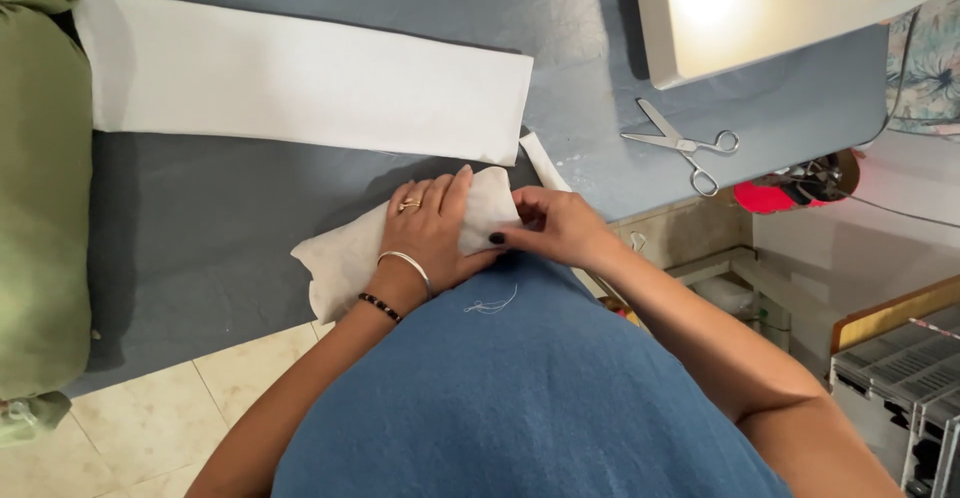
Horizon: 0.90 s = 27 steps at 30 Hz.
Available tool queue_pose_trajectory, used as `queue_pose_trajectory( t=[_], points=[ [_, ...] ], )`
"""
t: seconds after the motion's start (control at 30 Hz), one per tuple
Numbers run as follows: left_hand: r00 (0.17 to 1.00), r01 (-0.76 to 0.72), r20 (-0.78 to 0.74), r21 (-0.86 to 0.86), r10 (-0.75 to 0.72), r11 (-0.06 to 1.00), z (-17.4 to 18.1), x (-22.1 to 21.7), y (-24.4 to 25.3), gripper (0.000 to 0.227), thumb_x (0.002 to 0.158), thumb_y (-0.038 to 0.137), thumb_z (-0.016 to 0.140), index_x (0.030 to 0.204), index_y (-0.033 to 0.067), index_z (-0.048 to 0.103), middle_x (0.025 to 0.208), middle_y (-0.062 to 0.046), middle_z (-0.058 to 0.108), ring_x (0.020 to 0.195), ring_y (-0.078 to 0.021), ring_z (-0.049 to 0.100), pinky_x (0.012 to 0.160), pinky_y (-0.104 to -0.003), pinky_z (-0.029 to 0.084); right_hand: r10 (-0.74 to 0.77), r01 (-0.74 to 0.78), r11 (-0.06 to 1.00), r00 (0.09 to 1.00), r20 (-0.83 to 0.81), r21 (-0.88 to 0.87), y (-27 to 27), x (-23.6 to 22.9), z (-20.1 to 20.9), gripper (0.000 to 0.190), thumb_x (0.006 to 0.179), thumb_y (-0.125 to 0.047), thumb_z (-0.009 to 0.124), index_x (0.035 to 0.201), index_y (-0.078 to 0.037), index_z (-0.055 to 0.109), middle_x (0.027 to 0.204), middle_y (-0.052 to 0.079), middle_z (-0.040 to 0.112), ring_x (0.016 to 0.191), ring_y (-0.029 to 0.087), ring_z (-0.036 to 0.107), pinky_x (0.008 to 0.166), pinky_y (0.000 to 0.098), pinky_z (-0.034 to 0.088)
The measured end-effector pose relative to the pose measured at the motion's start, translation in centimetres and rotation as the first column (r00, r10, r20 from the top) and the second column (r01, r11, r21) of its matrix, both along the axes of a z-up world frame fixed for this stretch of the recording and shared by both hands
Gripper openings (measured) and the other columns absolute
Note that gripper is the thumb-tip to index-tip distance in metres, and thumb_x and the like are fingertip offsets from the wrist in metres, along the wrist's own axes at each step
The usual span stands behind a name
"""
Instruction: Folding fabric and using scissors to push stuffing into a small pillow casing.
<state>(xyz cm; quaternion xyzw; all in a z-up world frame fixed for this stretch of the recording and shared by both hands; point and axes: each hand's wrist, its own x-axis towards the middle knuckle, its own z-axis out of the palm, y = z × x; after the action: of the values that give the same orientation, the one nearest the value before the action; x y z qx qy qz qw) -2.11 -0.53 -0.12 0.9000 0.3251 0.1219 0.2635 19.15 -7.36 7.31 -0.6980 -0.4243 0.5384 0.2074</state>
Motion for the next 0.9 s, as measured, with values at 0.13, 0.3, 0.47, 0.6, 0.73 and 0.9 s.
queue_pose_trajectory(
  t=[0.13, 0.3, 0.47, 0.6, 0.73, 0.9],
  points=[
    [0.987, 0.052, -0.142, -0.159, -0.075, 0.986, -0.4, 0.0, 0.3, 0.115, 0.071, 0.076, 0.07, 0.158, 0.0128, 0.033, 0.141, -0.013, 0.053, 0.132, -0.034, 0.052, 0.112, -0.053, 0.034, -0.043, 0.043, 0.999, 0.999, 0.0, 0.009, 0.9, -1.5, -1.1, 0.047, 0.078, -0.029, 0.088, 0.115, -0.005, 0.071, 0.093, 0.014, 0.077, 0.091, 0.027, 0.074, 0.078, 0.0393, 0.059],
    [0.999, 0.052, -0.005, 0.089, -0.052, 0.995, -2.2, 0.0, -0.1, 0.103, 0.076, 0.073, 0.067, 0.156, 0.0145, 0.04, 0.136, -0.012, 0.056, 0.124, -0.0321, 0.058, 0.104, -0.049, 0.043, -0.164, 0.154, 0.986, 0.906, -0.391, -0.056, 1.1, -2.7, -4.5, 0.028, 0.077, -0.014, 0.088, 0.101, -0.01, 0.074, 0.088, 0.0, 0.078, 0.083, 0.01, 0.072, 0.073, 0.026, 0.059],
    [0.949, 0.131, 0.274, 0.11, -0.157, 0.985, -2.7, -0.8, -0.4, 0.094, 0.074, 0.066, 0.072, 0.148, 0.0121, 0.052, 0.135, -0.011, 0.06, 0.121, -0.0299, 0.062, 0.103, -0.046, 0.047, -0.14, 0.044, 0.985, 0.77, -0.622, -0.167, 1.5, -2.5, -1.8, 0.017, 0.083, -0.005, 0.08, 0.099, -0.005, 0.076, 0.09, 0.007, 0.079, 0.084, 0.013, 0.073, 0.075, 0.0282, 0.059],
    [0.971, 0.125, 0.193, 0.111, -0.145, 0.986, -1.7, -0.2, -0.3, 0.102, 0.074, 0.064, 0.075, 0.156, 0.0137, 0.042, 0.14, -0.009, 0.058, 0.127, -0.0265, 0.058, 0.11, -0.045, 0.042, 0.088, -0.115, 0.993, 0.85, -0.52, -0.021, 1.9, -1.3, -0.4, 0.029, 0.085, -0.015, 0.082, 0.111, -0.005, 0.074, 0.105, 0.007, 0.078, 0.101, 0.015, 0.069, 0.087, 0.0351, 0.057],
    [0.984, 0.159, 0.084, 0.015, -0.16, 0.987, 1.1, -0.4, 0.7, 0.117, 0.067, 0.06, 0.082, 0.159, 0.0071, 0.033, 0.149, -0.016, 0.05, 0.136, -0.0315, 0.052, 0.117, -0.05, 0.036, 0.196, -0.182, 0.978, 0.969, -0.15, 0.101, 0.7, -0.7, -0.2, 0.045, 0.083, -0.022, 0.083, 0.121, -0.003, 0.067, 0.112, 0.018, 0.075, 0.111, 0.036, 0.069, 0.092, 0.0483, 0.055],
    [0.983, 0.128, -0.136, 0.014, -0.125, 0.992, 7.2, -3.5, 3.0, 0.118, 0.068, 0.071, 0.079, 0.158, 0.0076, 0.037, 0.145, -0.02, 0.053, 0.137, -0.0416, 0.05, 0.121, -0.066, 0.015, 0.015, -0.005, 0.998, 0.989, -0.145, 0.068, -0.1, -1.3, -0.6, 0.043, 0.082, -0.02, 0.085, 0.121, -0.008, 0.07, 0.107, 0.008, 0.077, 0.104, 0.024, 0.071, 0.091, 0.039, 0.056]
  ],
)
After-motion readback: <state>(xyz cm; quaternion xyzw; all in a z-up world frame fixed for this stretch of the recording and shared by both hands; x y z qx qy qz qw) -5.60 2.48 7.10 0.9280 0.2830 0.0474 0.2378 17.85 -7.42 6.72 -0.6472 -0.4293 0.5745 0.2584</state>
